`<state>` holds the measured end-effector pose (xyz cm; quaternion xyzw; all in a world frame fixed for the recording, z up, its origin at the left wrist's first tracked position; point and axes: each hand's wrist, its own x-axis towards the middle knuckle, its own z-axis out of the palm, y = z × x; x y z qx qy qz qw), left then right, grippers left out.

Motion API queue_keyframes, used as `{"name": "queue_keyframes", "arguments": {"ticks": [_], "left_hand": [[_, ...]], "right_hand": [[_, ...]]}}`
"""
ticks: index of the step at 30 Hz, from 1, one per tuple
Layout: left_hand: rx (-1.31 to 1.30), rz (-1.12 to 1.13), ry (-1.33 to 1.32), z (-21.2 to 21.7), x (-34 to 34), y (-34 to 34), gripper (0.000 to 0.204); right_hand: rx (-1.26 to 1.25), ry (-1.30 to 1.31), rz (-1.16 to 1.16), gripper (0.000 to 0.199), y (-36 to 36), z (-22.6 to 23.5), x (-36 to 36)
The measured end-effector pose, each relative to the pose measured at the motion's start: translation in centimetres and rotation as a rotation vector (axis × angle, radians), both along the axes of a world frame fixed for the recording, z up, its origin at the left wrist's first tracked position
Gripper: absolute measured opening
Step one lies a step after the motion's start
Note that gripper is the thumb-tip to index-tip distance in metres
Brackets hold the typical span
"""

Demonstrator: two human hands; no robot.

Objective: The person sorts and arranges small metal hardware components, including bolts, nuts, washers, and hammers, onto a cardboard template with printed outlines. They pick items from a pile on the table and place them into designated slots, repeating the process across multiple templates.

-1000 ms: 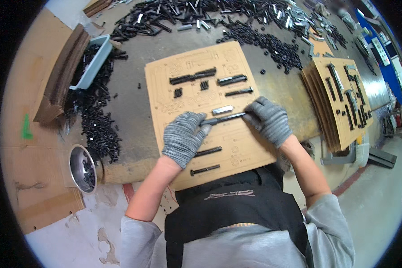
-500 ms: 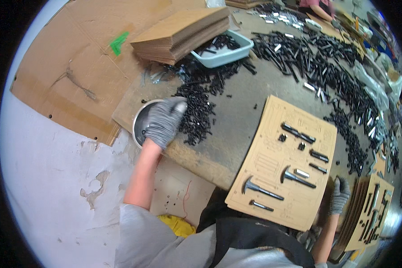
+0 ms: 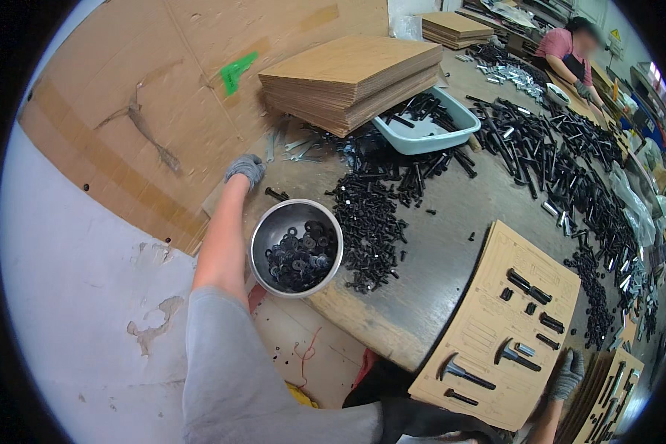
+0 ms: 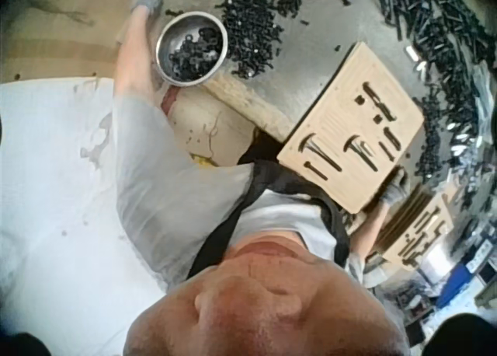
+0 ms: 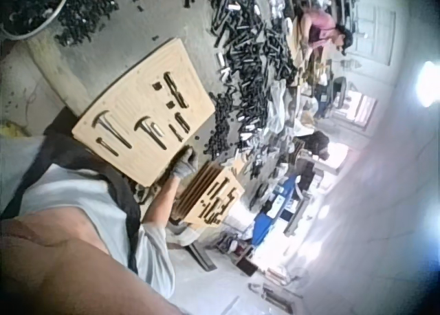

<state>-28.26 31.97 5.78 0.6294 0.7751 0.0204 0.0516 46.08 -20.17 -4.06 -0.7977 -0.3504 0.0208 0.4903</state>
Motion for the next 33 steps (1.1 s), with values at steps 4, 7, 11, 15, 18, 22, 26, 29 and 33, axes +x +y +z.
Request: {"name": "queue_keyframes", "arguments": {"ticks": [4,7,11,15,18,22,26,29,33], "left_hand": [[-0.040,0.070,-0.001,-0.5,-1.3,3.3,0.044],[0.042,0.137,-0.021,-1.3,-0.4,5.9,0.046],[0.077,0.195,-0.005,-1.3,1.5,7.8,0.046],[0.055,0.212,-0.014,-3.9,-2.4,12.0,0.046],[0.065,0.111,0.025,-4.4,-3.4,12.5,0.043],[-0.153,0.145,-0.030,-2.0,-0.4,10.7,0.043],[-0.216,0.203,-0.405,-0.8,-2.1,8.1,0.029],[0.042,0.300,-1.243,-1.2,-4.8,5.0,0.009],[-0.012,-0.112,-1.409,5.5,0.9,-4.0,0.017]], "right_hand": [[-0.071,-0.091,-0.020,0.016,0.1,0.1,0.1],[-0.105,-0.084,-0.007,0.019,0.2,0.3,0.4],[-0.124,-0.168,0.017,0.020,0.0,0.6,0.3],[-0.104,-0.119,-0.062,0.018,1.1,0.6,-0.4],[-0.125,-0.177,-0.017,0.019,0.8,0.2,0.3],[-0.013,-0.039,-0.079,0.019,-0.4,-0.9,1.2],[0.061,0.099,-0.066,0.019,0.0,-0.7,3.8],[0.058,0.258,0.019,0.023,5.0,6.7,-0.2],[0.083,0.166,0.343,0.024,11.2,15.7,-11.0]]}}
